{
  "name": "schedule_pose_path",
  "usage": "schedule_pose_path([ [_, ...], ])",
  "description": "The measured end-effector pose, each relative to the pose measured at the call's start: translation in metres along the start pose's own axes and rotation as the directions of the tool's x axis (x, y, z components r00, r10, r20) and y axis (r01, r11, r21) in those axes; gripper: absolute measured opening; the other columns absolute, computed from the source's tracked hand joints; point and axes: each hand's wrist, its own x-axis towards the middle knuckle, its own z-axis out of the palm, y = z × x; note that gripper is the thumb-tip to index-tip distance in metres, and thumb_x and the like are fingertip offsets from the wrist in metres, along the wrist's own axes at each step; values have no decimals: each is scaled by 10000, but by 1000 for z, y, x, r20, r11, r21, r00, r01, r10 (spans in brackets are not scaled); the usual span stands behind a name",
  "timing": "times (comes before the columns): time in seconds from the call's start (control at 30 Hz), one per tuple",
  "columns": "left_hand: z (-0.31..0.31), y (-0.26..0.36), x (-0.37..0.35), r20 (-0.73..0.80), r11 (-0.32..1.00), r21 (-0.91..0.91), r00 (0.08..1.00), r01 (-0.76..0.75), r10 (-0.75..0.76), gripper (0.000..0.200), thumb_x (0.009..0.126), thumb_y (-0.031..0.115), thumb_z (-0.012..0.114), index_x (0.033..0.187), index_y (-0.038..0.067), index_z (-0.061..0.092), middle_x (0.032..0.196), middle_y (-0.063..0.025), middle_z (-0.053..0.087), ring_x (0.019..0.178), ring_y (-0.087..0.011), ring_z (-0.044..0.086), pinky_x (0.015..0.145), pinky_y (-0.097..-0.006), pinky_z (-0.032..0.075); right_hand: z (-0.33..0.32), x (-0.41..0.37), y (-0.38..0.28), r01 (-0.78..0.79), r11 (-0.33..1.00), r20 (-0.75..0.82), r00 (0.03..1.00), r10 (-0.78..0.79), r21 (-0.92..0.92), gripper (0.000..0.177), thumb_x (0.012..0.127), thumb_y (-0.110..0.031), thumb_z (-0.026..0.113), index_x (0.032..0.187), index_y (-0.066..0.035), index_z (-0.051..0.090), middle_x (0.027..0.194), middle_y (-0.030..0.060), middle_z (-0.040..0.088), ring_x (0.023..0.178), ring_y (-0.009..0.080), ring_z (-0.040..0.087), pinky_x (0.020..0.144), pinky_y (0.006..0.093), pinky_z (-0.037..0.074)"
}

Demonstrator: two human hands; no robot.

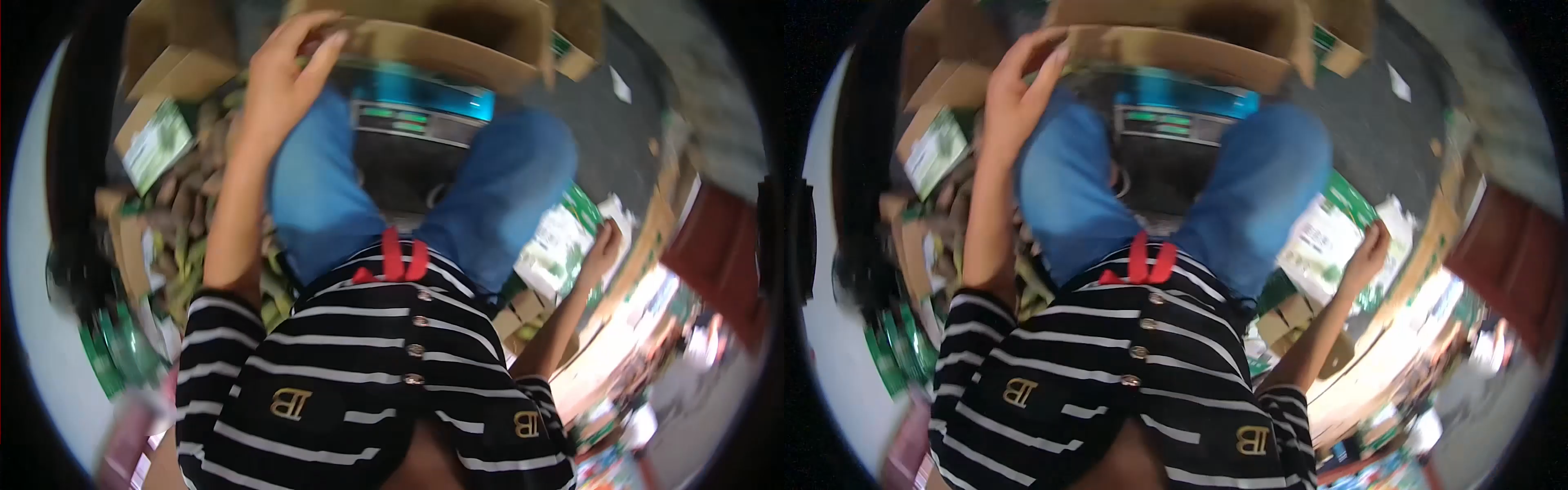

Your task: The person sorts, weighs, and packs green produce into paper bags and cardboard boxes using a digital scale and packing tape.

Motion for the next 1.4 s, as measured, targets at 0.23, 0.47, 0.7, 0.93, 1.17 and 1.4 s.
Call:
schedule_pose_path([
  [0.23,-103,-113,-132,-160,816,367,895,446,-417,254,859,220,565,1042,47,595,854,-148,627,764,-299,600,693,-346,474,64,39,-139,368,925,101,921,-377,99,254,947,-133,474,1123,29,559,1073,133,607,982,188,583,867,280,447],
  [0.47,-142,-211,-438,-126,40,678,171,734,-977,555,757,379,659,1138,3,514,1016,-220,603,927,-369,592,803,-451,465,134,49,-253,675,731,303,679,-668,98,295,929,-163,508,1151,26,556,1118,140,597,1036,206,557,920,311,407],
  [0.7,-56,-170,-490,-253,-424,212,-369,881,-894,836,707,444,706,1257,-99,387,1163,-248,553,1038,-334,573,828,-401,476,223,76,-284,895,444,582,342,-738,38,402,872,-241,585,1197,-11,533,1182,179,558,1088,294,539,930,337,399],
  [0.93,-20,-186,-454,-208,-92,-789,-405,608,-890,633,712,352,724,1131,-75,517,1045,-159,600,917,-243,594,783,-335,470,262,81,-250,709,703,865,324,-383,45,370,842,-277,609,1142,-68,557,878,221,629,848,359,624,728,419,475],
  [1.17,-39,-109,-184,-496,758,-23,651,652,-575,599,770,235,683,1274,7,452,1152,-144,562,1037,-208,553,912,-321,428,265,81,-243,810,585,810,320,-491,35,352,845,-277,594,1132,-78,552,991,194,620,926,376,583,770,441,467],
  [1.4,-29,-35,30,-99,940,308,978,-146,184,564,733,283,697,1195,25,500,1082,-180,571,1015,-329,535,883,-384,423,265,81,-246,817,575,820,297,-490,48,341,846,-288,582,1131,-103,552,993,182,620,913,377,585,756,450,466],
])
